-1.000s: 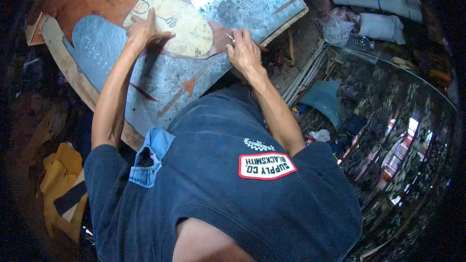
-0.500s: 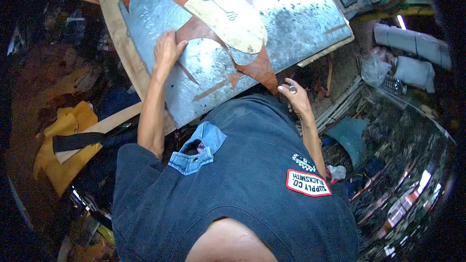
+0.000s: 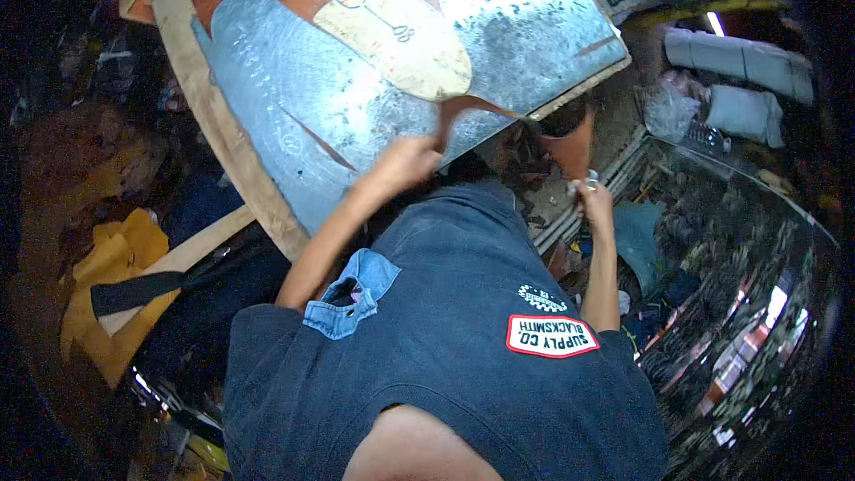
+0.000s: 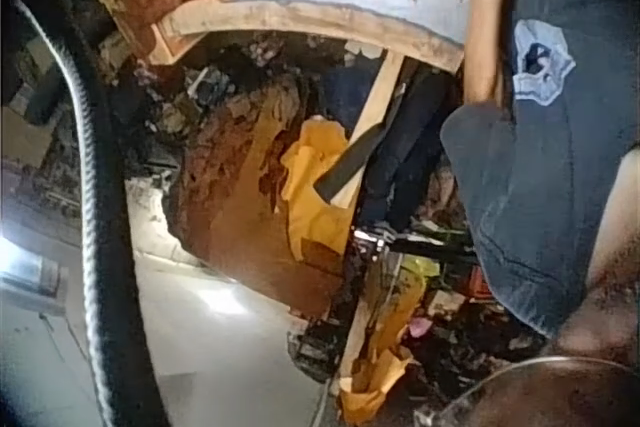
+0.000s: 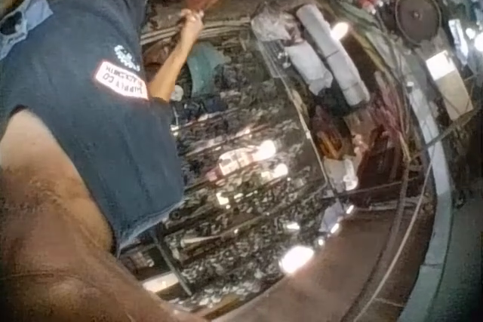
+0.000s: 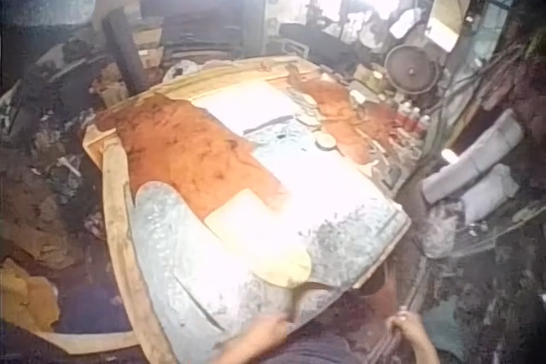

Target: Cutting out leather patterns for shoe components using a hand tool.

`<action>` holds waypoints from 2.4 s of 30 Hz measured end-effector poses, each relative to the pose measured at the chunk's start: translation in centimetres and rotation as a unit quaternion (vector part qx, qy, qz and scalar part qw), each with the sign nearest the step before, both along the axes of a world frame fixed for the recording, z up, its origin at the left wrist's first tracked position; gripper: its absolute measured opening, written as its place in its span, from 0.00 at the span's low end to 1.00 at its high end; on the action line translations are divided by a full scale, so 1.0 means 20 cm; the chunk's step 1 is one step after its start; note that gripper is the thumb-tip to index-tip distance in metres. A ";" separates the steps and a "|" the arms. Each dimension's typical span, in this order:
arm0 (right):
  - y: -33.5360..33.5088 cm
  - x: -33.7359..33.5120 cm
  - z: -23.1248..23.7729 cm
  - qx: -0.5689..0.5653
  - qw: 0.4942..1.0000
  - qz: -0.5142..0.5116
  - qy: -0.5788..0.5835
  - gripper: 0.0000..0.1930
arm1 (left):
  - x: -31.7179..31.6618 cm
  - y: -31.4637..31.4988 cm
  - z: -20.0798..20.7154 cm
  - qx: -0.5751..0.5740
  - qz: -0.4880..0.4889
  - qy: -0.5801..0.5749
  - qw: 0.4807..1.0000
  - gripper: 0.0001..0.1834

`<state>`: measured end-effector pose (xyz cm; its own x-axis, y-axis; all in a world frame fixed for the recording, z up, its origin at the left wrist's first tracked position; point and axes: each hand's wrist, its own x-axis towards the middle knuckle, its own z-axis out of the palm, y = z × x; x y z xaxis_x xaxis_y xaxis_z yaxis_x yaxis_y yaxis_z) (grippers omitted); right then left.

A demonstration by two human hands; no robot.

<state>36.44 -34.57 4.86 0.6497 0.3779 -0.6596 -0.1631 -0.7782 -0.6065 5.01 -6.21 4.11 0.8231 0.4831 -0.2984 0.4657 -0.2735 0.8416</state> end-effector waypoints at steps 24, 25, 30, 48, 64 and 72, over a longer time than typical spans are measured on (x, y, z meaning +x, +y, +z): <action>1.46 -0.38 -0.05 0.173 0.970 0.138 -0.097 0.15 | 0.08 0.09 -0.17 0.352 0.155 -0.032 0.923 0.39; 1.49 -0.31 -0.05 0.152 0.983 0.094 0.033 0.13 | 0.09 0.09 -0.17 0.352 0.168 -0.048 0.920 0.39; 1.55 -0.34 0.19 0.228 0.904 0.097 0.348 0.10 | 0.10 0.11 -0.11 0.104 0.352 -0.235 0.900 0.37; 1.57 0.32 0.10 0.174 0.904 0.365 -0.140 0.09 | -0.03 0.21 -0.05 -0.254 0.610 -0.314 0.681 0.18; 1.63 0.90 0.05 0.072 0.911 0.406 0.004 0.07 | -0.23 0.05 -0.24 -0.045 0.749 -0.169 0.639 0.24; 1.87 1.15 0.23 0.285 0.811 0.458 -0.225 0.10 | -0.13 0.06 -0.16 -0.027 0.792 -0.091 0.603 0.26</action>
<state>59.41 2.89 9.55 0.0508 0.9985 0.0189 0.6628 -0.0195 -0.7485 2.33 -5.07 0.97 -0.6370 0.6995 -0.3237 0.0041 0.4231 0.9061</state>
